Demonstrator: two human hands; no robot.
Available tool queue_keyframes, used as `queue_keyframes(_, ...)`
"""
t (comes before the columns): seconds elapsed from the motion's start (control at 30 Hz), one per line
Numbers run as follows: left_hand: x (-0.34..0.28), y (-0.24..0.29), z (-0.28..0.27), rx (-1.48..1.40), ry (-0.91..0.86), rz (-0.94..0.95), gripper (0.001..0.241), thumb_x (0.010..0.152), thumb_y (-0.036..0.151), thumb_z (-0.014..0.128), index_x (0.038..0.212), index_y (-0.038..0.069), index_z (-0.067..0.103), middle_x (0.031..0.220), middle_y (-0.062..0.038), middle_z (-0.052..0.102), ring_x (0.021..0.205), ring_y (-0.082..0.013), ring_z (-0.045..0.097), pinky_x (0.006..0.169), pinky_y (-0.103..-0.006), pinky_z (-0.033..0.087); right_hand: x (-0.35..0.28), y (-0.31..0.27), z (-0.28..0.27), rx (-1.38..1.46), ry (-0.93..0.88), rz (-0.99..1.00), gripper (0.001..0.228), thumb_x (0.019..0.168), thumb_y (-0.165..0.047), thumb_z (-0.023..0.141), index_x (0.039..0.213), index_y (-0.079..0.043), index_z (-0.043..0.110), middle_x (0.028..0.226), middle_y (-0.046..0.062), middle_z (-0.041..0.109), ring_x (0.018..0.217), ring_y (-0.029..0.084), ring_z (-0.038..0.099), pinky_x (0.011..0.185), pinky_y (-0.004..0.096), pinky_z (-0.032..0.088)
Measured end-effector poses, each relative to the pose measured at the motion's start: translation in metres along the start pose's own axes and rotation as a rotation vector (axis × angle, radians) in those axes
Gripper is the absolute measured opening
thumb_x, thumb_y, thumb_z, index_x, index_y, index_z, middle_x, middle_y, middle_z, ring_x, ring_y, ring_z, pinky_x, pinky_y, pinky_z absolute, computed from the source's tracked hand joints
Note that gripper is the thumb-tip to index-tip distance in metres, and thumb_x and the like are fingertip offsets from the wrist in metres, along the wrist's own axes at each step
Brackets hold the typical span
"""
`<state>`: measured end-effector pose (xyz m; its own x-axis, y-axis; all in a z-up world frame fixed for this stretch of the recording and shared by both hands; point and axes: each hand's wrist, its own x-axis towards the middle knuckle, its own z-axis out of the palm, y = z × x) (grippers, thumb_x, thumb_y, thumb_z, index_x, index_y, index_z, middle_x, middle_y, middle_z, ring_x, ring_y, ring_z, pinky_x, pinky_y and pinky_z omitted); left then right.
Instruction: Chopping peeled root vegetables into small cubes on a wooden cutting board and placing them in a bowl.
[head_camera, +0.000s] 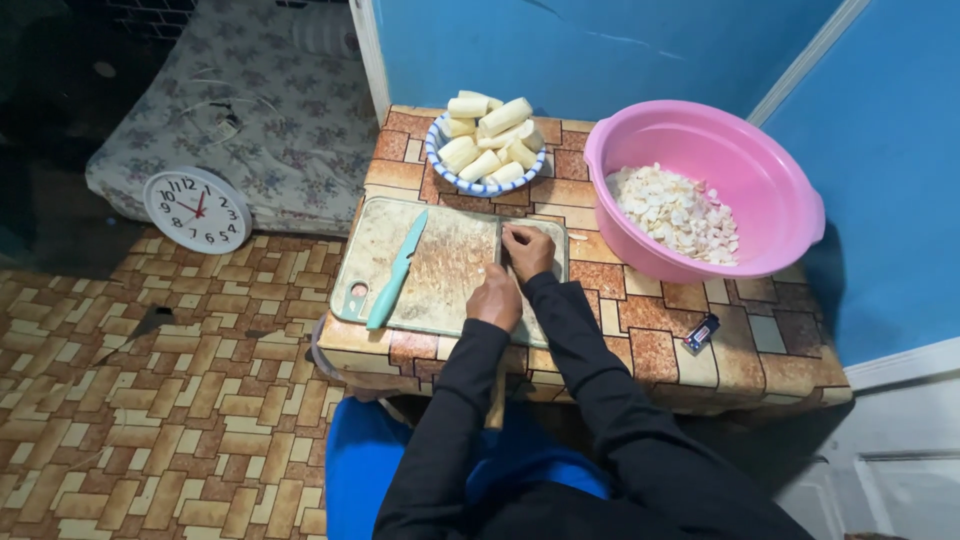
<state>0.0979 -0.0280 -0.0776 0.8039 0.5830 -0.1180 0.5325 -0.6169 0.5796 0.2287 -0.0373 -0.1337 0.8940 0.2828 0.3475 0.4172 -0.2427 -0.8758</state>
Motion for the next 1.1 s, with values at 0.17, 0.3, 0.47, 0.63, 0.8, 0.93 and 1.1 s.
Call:
queue_keyframes(0.17, 0.012, 0.000, -0.003, -0.048, -0.056, -0.034, 0.024, 0.091, 0.022, 0.028, 0.101, 0.002, 0.036, 0.094, -0.030, 0.062, 0.093, -0.0487, 0.060, 0.082, -0.0581, 0.047, -0.004, -0.006, -0.004, 0.010, -0.005, 0.004, 0.018, 0.070, -0.019, 0.074, 0.088, -0.018, 0.074, 0.083, 0.007, 0.069, 0.082, 0.025, 0.066, 0.070, 0.032, 0.055)
queue_keyframes(0.3, 0.040, -0.027, 0.013, -0.045, -0.168, -0.067, 0.038, 0.077, 0.014, 0.060, 0.103, 0.002, 0.036, 0.094, -0.029, 0.062, 0.093, -0.0478, 0.061, 0.080, -0.0598, 0.046, -0.010, -0.017, -0.006, -0.030, 0.019, -0.013, 0.018, 0.072, -0.016, 0.069, 0.089, -0.018, 0.073, 0.081, 0.009, 0.067, 0.079, 0.025, 0.066, 0.069, 0.034, 0.056)
queue_keyframes(0.47, -0.008, -0.013, -0.043, -0.195, -0.207, -0.032, 0.038, 0.081, 0.013, 0.055, 0.106, -0.005, 0.033, 0.099, -0.037, 0.056, 0.098, -0.0554, 0.055, 0.081, -0.0615, 0.045, -0.008, -0.005, -0.002, -0.070, 0.024, -0.048, 0.025, 0.072, -0.013, 0.064, 0.096, -0.017, 0.071, 0.078, 0.012, 0.062, 0.076, 0.027, 0.065, 0.067, 0.035, 0.057)
queue_keyframes(0.63, 0.002, -0.017, -0.033, -0.215, -0.240, -0.044, 0.047, 0.076, 0.010, 0.062, 0.108, -0.005, 0.033, 0.101, -0.039, 0.055, 0.100, -0.0563, 0.053, 0.083, -0.0621, 0.043, -0.004, 0.001, -0.005, -0.131, -0.060, -0.110, 0.023, 0.075, -0.016, 0.062, 0.095, -0.019, 0.072, 0.081, 0.009, 0.061, 0.079, 0.028, 0.064, 0.068, 0.034, 0.056)
queue_keyframes(0.8, 0.016, -0.029, -0.004, -0.099, -0.211, -0.051, 0.044, 0.074, 0.009, 0.064, 0.105, -0.004, 0.037, 0.098, -0.035, 0.058, 0.098, -0.0521, 0.057, 0.080, -0.0613, 0.045, 0.002, -0.013, -0.019, -0.133, -0.253, 0.083, 0.024, 0.073, -0.027, 0.068, 0.097, -0.028, 0.070, 0.089, 0.001, 0.066, 0.090, 0.021, 0.064, 0.079, 0.030, 0.055)
queue_keyframes(0.93, -0.008, -0.025, -0.021, -0.100, -0.246, -0.085, 0.042, 0.075, 0.009, 0.061, 0.108, -0.005, 0.038, 0.103, -0.034, 0.058, 0.101, -0.0513, 0.056, 0.083, -0.0615, 0.044, 0.005, -0.006, -0.022, -0.098, -0.223, 0.154, 0.026, 0.074, -0.022, 0.065, 0.099, -0.028, 0.069, 0.090, 0.002, 0.068, 0.085, 0.016, 0.066, 0.077, 0.026, 0.054)
queue_keyframes(1.1, -0.024, -0.018, -0.045, -0.123, -0.287, -0.070, 0.045, 0.076, 0.009, 0.064, 0.108, -0.006, 0.036, 0.103, -0.036, 0.057, 0.101, -0.0542, 0.054, 0.084, -0.0638, 0.042, 0.003, -0.025, -0.038, -0.175, -0.283, 0.033, 0.020, 0.074, -0.020, 0.070, 0.094, -0.022, 0.067, 0.085, 0.003, 0.068, 0.083, 0.021, 0.067, 0.074, 0.031, 0.054)
